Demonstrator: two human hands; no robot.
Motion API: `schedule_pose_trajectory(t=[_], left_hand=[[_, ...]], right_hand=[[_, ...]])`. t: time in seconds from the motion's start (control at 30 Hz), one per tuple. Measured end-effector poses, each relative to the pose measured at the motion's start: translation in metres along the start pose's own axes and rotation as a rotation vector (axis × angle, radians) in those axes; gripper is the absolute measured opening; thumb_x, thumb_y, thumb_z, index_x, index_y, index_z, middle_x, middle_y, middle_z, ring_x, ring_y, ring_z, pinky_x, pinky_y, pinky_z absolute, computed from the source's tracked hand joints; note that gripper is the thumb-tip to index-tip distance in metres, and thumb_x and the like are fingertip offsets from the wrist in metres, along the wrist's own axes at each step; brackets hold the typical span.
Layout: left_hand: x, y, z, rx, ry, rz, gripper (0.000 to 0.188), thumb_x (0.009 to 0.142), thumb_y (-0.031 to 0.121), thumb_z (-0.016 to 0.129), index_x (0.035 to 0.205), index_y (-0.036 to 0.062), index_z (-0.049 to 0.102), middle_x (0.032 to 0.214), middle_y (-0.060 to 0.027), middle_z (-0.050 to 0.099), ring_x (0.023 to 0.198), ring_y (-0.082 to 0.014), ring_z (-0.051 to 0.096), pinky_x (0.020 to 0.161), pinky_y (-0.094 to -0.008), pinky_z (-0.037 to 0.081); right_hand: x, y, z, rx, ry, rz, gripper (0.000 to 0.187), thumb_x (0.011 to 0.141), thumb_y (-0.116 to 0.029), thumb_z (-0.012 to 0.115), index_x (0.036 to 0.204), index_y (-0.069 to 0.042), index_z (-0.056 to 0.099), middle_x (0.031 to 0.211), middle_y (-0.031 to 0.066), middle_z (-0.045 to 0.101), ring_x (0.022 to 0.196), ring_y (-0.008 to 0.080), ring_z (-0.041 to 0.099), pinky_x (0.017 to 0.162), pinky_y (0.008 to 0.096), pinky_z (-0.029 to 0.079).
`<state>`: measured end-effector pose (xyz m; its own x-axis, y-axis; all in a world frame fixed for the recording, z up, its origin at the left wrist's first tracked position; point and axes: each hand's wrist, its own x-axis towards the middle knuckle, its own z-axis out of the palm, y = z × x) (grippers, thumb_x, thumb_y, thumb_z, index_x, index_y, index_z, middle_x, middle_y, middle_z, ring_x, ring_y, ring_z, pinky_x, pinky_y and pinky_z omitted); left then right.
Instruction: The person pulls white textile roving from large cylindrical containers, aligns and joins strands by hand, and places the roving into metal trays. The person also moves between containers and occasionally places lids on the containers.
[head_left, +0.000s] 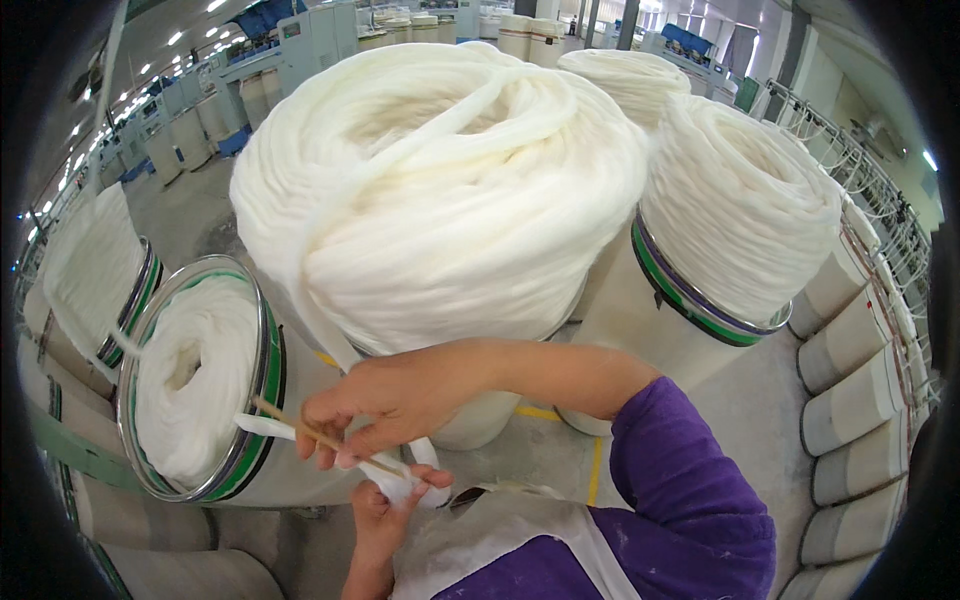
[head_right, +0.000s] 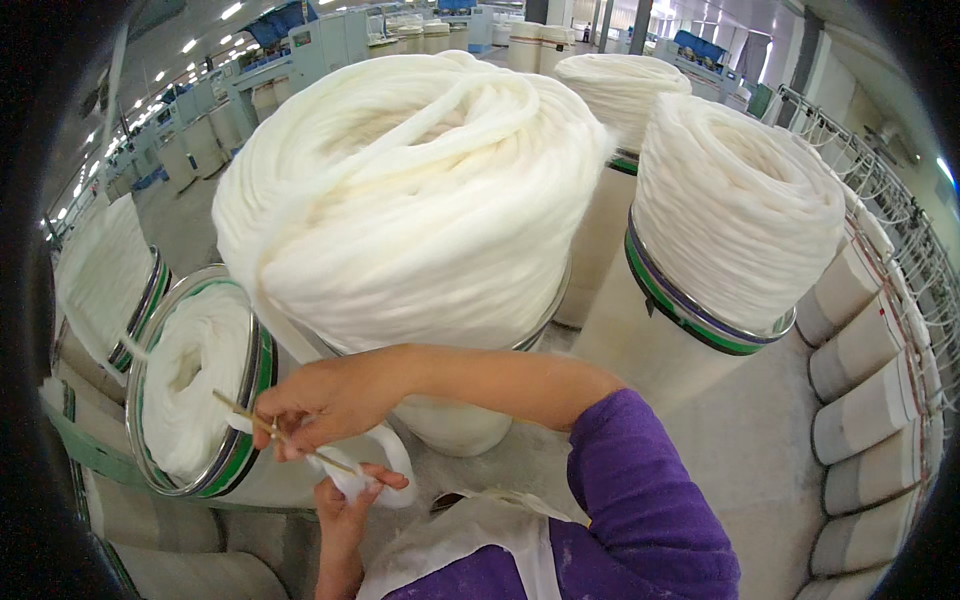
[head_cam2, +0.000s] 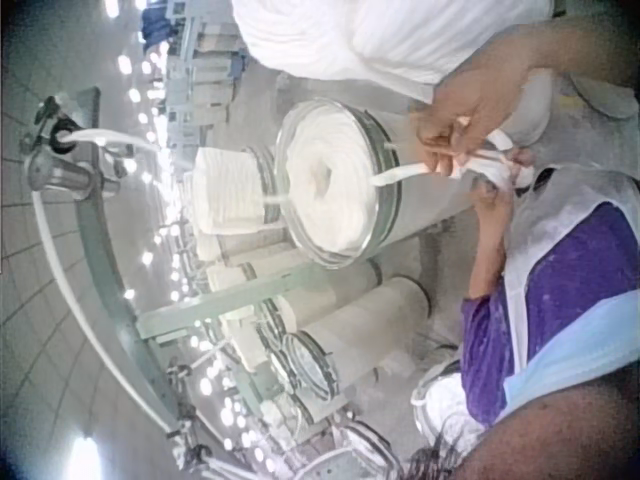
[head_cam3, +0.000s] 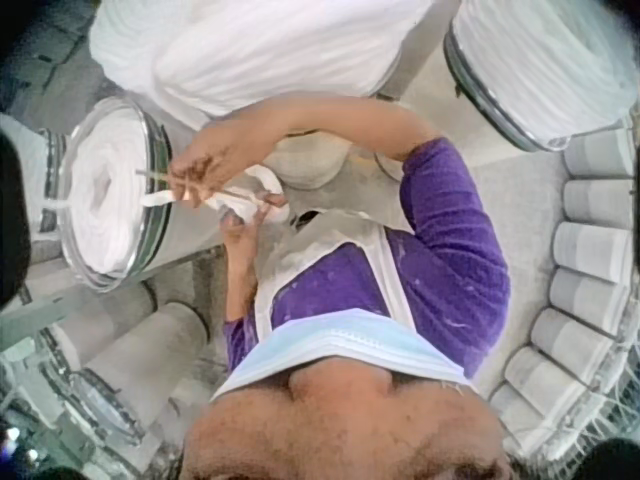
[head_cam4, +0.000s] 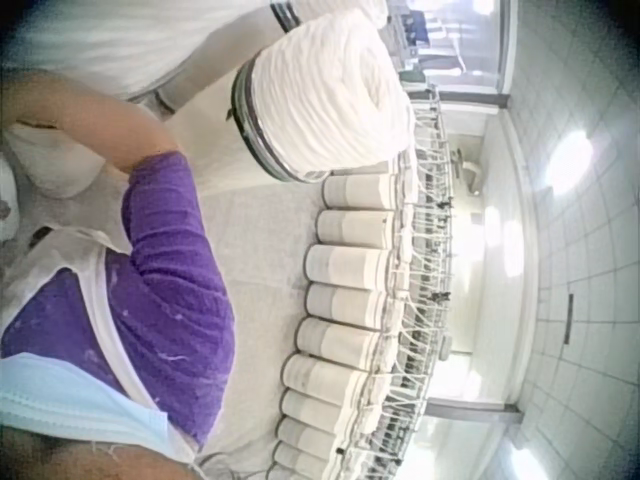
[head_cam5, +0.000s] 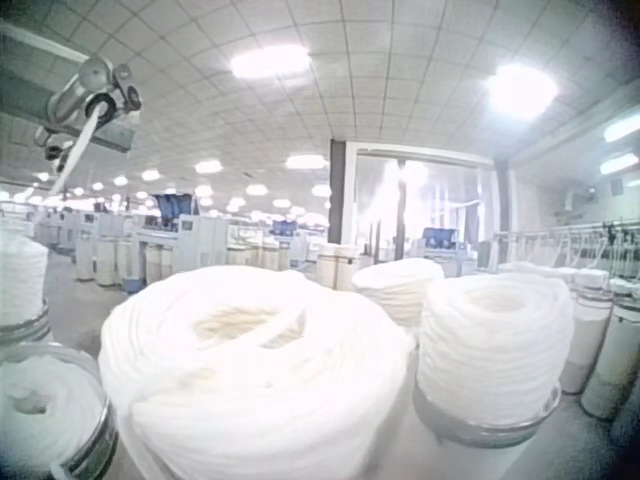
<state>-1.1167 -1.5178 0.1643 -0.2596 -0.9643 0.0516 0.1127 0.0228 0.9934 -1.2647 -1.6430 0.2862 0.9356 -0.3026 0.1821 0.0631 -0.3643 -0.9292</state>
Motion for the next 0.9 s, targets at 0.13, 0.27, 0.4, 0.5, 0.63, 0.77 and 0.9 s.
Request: schedule_pose_trajectory(t=[0.13, 0.27, 0.4, 0.5, 0.63, 0.77, 0.9], left_hand=[[-0.004, 0.006, 0.001, -0.068, -0.036, -0.043, 0.013, 0.085, 0.006, 0.063, 0.094, -0.0031, 0.065, 0.086, -0.0145, 0.071, 0.081, -0.0216, 0.068, 0.079, -0.0346, 0.052], [-0.005, 0.009, -0.005, -0.063, -0.051, -0.05, 0.013, 0.088, 0.006, 0.061, 0.096, -0.0037, 0.065, 0.089, -0.0137, 0.071, 0.083, -0.0204, 0.067, 0.079, -0.0331, 0.051], [-0.005, 0.008, -0.014, -0.113, -0.101, -0.086, 0.015, 0.091, 0.004, 0.057, 0.099, -0.0042, 0.067, 0.095, -0.0115, 0.07, 0.087, -0.0169, 0.065, 0.081, -0.0287, 0.049], [-0.004, 0.004, -0.021, -0.16, -0.052, -0.068, 0.016, 0.091, 0.009, 0.059, 0.098, -0.0044, 0.064, 0.093, -0.016, 0.07, 0.081, -0.021, 0.066, 0.077, -0.0343, 0.052], [0.0, -0.004, -0.028, -0.162, -0.046, -0.017, 0.019, 0.092, 0.012, 0.059, 0.1, -0.0049, 0.062, 0.095, -0.0191, 0.069, 0.078, -0.0229, 0.065, 0.074, -0.0375, 0.053], [0.004, -0.011, -0.033, -0.232, -0.016, 0.021, 0.021, 0.094, 0.014, 0.057, 0.102, -0.0051, 0.06, 0.095, -0.0191, 0.068, 0.075, -0.0207, 0.062, 0.07, -0.0355, 0.051], [0.004, -0.017, -0.034, -0.211, 0.084, 0.035, 0.02, 0.094, 0.014, 0.056, 0.1, -0.0053, 0.06, 0.08, -0.0126, 0.064, 0.063, -0.0164, 0.054, 0.06, -0.0308, 0.043]], right_hand=[[0.004, 0.007, 0.005, -0.051, -0.051, 0.058, 0.019, 0.083, -0.015, 0.065, 0.096, -0.003, 0.058, 0.075, 0.0016, 0.068, 0.072, 0.0131, 0.064, 0.065, 0.0275, 0.047], [0.016, 0.016, 0.01, -0.013, -0.073, -0.119, 0.021, 0.084, -0.013, 0.064, 0.1, -0.002, 0.058, 0.077, 0.0007, 0.068, 0.074, 0.0138, 0.063, 0.066, 0.0272, 0.047], [0.021, 0.02, 0.013, 0.068, -0.095, -0.008, 0.022, 0.083, -0.013, 0.065, 0.101, -0.002, 0.058, 0.074, 0.001, 0.066, 0.073, 0.0141, 0.063, 0.067, 0.0279, 0.048], [0.024, 0.02, 0.02, -0.017, 0.017, -0.073, 0.021, 0.081, -0.016, 0.068, 0.094, -0.002, 0.06, 0.073, 0.003, 0.066, 0.071, 0.0145, 0.063, 0.065, 0.0285, 0.048], [0.031, 0.022, 0.023, 0.074, 0.062, -0.114, 0.021, 0.076, -0.019, 0.073, 0.086, -0.003, 0.063, 0.072, 0.006, 0.066, 0.068, 0.015, 0.064, 0.063, 0.0286, 0.049], [0.035, 0.025, 0.023, -0.106, 0.087, -0.066, 0.022, 0.075, -0.019, 0.075, 0.085, -0.003, 0.065, 0.073, 0.0067, 0.067, 0.069, 0.0152, 0.064, 0.063, 0.0285, 0.049], [0.039, 0.031, 0.023, 0.118, 0.068, -0.08, 0.018, 0.08, -0.015, 0.07, 0.09, -0.003, 0.063, 0.077, 0.0068, 0.068, 0.07, 0.0132, 0.064, 0.064, 0.0284, 0.049]])
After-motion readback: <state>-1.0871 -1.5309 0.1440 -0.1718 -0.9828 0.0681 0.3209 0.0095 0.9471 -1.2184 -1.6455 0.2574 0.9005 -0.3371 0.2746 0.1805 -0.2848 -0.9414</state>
